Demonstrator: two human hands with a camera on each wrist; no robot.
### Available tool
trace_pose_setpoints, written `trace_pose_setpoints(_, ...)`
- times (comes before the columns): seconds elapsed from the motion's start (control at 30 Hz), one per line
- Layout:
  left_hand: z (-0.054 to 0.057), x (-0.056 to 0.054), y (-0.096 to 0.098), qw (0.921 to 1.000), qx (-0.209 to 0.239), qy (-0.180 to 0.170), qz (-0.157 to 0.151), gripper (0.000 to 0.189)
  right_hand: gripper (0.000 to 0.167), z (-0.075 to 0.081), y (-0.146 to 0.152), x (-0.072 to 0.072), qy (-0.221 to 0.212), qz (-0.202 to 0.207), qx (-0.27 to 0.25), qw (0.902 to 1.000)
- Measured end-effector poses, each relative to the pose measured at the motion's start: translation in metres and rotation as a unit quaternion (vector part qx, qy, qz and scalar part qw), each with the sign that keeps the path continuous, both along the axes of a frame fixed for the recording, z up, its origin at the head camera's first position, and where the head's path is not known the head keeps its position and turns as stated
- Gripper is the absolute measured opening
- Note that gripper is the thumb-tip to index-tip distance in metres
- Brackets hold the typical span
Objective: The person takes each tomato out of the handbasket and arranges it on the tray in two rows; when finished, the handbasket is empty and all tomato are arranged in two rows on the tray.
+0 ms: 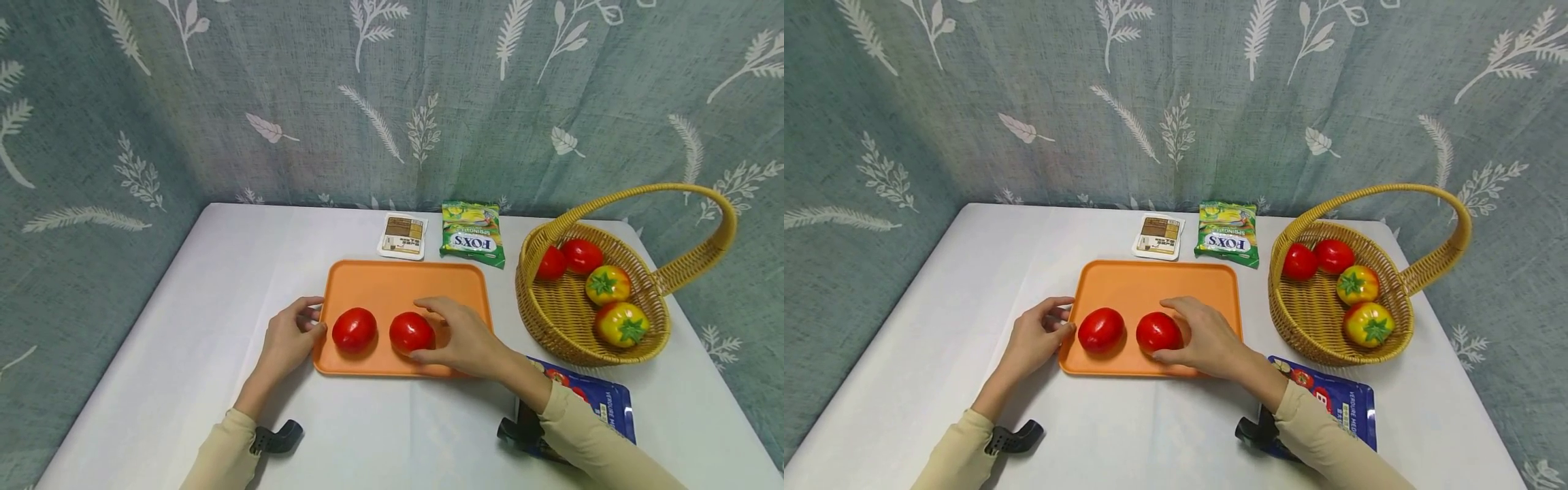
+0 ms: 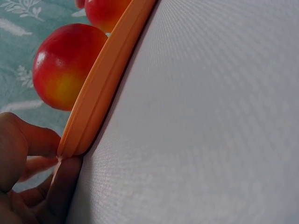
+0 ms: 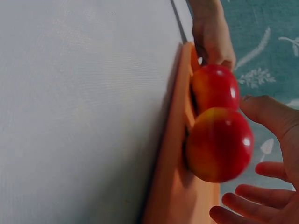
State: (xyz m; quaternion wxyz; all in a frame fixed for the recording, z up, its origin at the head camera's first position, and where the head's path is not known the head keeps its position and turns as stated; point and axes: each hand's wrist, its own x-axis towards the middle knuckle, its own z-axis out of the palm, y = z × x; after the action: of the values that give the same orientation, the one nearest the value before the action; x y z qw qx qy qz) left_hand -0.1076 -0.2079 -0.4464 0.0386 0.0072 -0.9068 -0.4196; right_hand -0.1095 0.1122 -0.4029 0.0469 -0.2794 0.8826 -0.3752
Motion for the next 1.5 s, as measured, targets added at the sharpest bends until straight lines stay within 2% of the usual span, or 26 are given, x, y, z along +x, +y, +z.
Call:
trace_pose_setpoints(0.33,0.001,0.001,-0.001,1.0,0.003,-0.005,0.005,0.041,0.07,0.029,0.021,0.014,0.021,-0.008,-0.022,0.9995)
trace_pose_setpoints(0.6,0.003,-0.001,-0.003,0.9999,0.006,0.008,-0.002,0.041,0.071,0.051,0.03,0.025,0.081,0.006,-0.002,0.9967)
trace_pose_setpoints(0.77,0.002,-0.002,-0.001,1.0,0.009,0.003,-0.002,0.041,0.071,0.061,0.034,0.03,0.109,0.003,-0.003,0.994)
trace_pose_setpoints(1.03,0.001,-0.003,0.001,1.0,0.007,-0.003,-0.002,0.042,0.07,0.076,0.058,0.038,0.125,-0.036,-0.01,0.9915)
trace_pose_setpoints(1.27,0.002,-0.002,0.002,1.0,0.0,0.002,-0.001,0.041,0.072,0.087,0.081,0.043,0.191,-0.067,-0.001,0.9792)
trace_pose_setpoints(1.5,0.0,-0.001,0.002,1.0,0.005,-0.005,-0.001,0.042,0.076,0.094,0.094,0.054,0.202,-0.103,0.01,0.9738)
